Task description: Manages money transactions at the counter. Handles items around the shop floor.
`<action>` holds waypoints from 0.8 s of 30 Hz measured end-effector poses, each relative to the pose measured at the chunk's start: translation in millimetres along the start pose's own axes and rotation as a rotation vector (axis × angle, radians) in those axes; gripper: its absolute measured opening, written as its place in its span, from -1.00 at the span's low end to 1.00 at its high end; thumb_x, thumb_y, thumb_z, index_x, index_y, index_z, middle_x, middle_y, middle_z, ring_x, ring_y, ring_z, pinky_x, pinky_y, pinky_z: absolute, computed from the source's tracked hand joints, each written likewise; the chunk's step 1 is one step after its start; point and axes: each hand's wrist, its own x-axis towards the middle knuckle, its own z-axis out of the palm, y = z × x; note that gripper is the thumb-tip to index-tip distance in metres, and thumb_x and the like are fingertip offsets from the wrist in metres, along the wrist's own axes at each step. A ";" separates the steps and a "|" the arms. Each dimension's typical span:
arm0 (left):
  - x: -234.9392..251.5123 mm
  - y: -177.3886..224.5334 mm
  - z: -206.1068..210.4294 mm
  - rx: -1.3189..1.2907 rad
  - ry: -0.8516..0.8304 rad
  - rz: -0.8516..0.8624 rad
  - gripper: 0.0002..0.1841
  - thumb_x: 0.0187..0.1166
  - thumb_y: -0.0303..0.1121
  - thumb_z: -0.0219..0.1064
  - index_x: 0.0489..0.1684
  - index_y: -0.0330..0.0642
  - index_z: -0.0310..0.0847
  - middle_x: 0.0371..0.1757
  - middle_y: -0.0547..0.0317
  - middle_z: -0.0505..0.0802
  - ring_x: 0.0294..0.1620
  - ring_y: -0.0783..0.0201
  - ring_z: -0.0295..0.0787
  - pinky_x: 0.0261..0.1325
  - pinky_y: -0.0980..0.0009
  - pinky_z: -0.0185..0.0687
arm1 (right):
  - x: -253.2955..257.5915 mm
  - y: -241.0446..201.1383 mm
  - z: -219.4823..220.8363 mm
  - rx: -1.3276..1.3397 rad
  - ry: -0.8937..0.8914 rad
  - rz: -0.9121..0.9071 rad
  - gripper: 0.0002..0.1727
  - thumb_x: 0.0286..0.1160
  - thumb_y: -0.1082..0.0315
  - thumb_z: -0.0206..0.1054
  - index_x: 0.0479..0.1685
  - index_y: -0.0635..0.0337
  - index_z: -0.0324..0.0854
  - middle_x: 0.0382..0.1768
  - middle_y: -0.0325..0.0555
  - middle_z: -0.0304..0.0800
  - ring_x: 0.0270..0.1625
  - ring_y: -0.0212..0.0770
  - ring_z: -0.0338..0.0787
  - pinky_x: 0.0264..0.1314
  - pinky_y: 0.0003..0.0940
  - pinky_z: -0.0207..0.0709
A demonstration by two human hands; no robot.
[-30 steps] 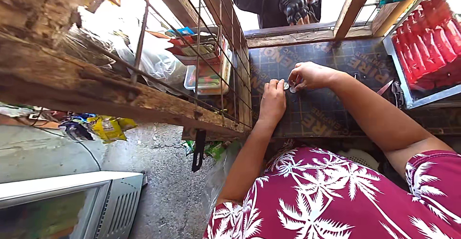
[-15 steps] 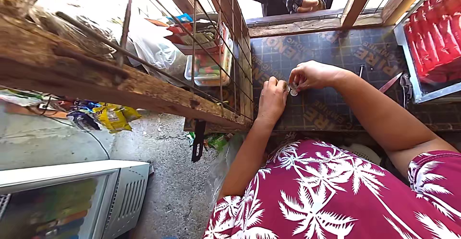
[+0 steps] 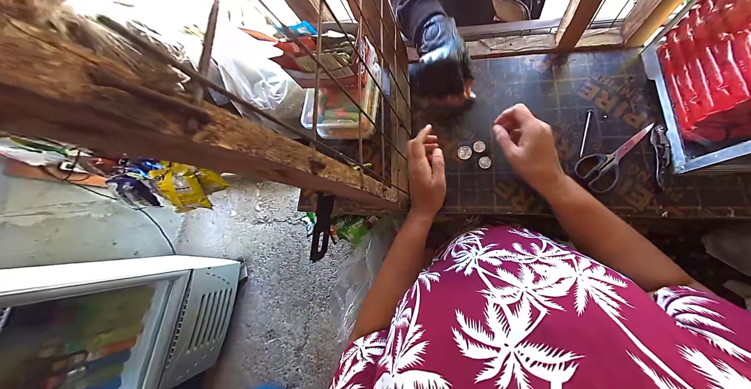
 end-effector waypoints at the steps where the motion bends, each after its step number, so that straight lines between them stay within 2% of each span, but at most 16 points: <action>1: 0.6 -1.8 -1.3 -0.058 0.020 -0.017 -0.49 0.76 -0.40 -0.10 0.65 -0.46 0.23 0.38 -0.23 0.66 0.29 0.15 0.72 0.33 0.24 0.68 | -12.2 4.1 6.8 0.054 0.139 -0.079 -0.76 0.65 0.37 0.24 0.07 0.37 0.65 -0.44 -0.03 0.72 -0.49 -0.25 0.69 -0.41 -0.32 0.61; 3: 1.2 -2.8 -1.6 -0.099 0.015 -0.005 -0.49 0.77 -0.39 -0.13 0.65 -0.46 0.23 0.37 -0.21 0.67 0.29 0.16 0.71 0.32 0.23 0.68 | -27.1 15.3 15.6 0.149 0.291 -0.282 -0.80 0.60 0.44 0.30 -0.03 0.46 0.66 -0.64 -0.11 0.59 -0.65 -0.41 0.51 -0.59 -0.52 0.43; 5: 1.7 -2.5 -0.9 -0.118 0.008 -0.008 -0.49 0.78 -0.38 -0.15 0.66 -0.44 0.23 0.38 -0.19 0.66 0.32 0.16 0.70 0.32 0.23 0.67 | -29.3 20.4 17.3 0.190 0.331 -0.398 -0.82 0.56 0.47 0.32 -0.09 0.48 0.67 -0.68 -0.12 0.55 -0.67 -0.45 0.47 -0.60 -0.59 0.38; 14: 5.9 1.1 -1.1 -0.161 0.011 -0.065 -0.49 0.81 -0.33 -0.11 0.66 -0.42 0.22 0.28 -0.08 0.72 0.23 0.23 0.72 0.26 0.28 0.67 | -19.7 22.9 22.0 0.103 0.190 -0.348 -0.82 0.56 0.45 0.30 -0.09 0.42 0.71 -0.61 -0.11 0.62 -0.61 -0.41 0.48 -0.55 -0.56 0.38; 17: 8.7 4.5 -0.2 -0.162 -0.014 -0.059 -0.49 0.79 -0.34 -0.09 0.64 -0.46 0.24 0.23 -0.15 0.75 0.20 0.14 0.75 0.28 0.20 0.68 | -18.5 21.3 19.0 0.006 0.088 -0.263 -0.78 0.60 0.40 0.27 -0.01 0.34 0.75 -0.35 0.02 0.78 -0.52 -0.24 0.61 -0.49 -0.35 0.49; 19: 10.7 4.7 0.4 -0.179 0.004 -0.019 -0.51 0.77 -0.40 -0.04 0.61 -0.52 0.27 0.16 -0.23 0.77 0.15 0.08 0.79 0.28 0.17 0.71 | -7.7 14.2 15.0 -0.090 -0.099 -0.192 -0.70 0.65 0.34 0.22 0.16 0.30 0.73 0.01 0.19 0.78 -0.22 0.04 0.78 -0.21 0.00 0.67; 20: 11.0 5.1 1.3 -0.191 0.016 -0.009 -0.52 0.76 -0.42 -0.01 0.59 -0.54 0.30 0.12 -0.25 0.78 0.11 0.07 0.80 0.26 0.16 0.72 | 0.8 10.6 13.0 -0.144 -0.209 -0.169 -0.66 0.68 0.32 0.22 0.28 0.28 0.69 0.25 0.26 0.70 0.04 0.18 0.79 0.05 0.15 0.69; 21: 11.1 5.7 1.9 -0.203 0.023 -0.010 -0.53 0.75 -0.44 0.01 0.57 -0.54 0.33 0.08 -0.24 0.79 0.06 0.08 0.80 0.23 0.17 0.73 | 11.0 7.6 11.7 -0.202 -0.309 -0.164 -0.62 0.71 0.33 0.22 0.40 0.28 0.63 0.45 0.30 0.57 0.30 0.30 0.70 0.30 0.26 0.60; 22: 11.1 7.5 1.7 -0.216 0.022 -0.020 -0.54 0.74 -0.47 0.03 0.56 -0.55 0.35 0.06 -0.25 0.80 0.04 0.07 0.81 0.23 0.17 0.73 | 21.4 4.6 10.9 -0.255 -0.387 -0.161 -0.57 0.70 0.37 0.22 0.50 0.28 0.56 0.60 0.34 0.42 0.50 0.42 0.52 0.46 0.38 0.43; 24: 11.4 13.0 0.2 -0.219 0.031 -0.041 -0.57 0.72 -0.53 0.08 0.53 -0.55 0.40 -0.01 -0.26 0.82 -0.02 0.07 0.81 0.17 0.17 0.73 | 42.0 2.3 11.1 -0.369 -0.491 -0.181 -0.45 0.66 0.47 0.24 0.66 0.22 0.43 0.74 0.37 0.21 0.63 0.62 0.28 0.50 0.60 0.22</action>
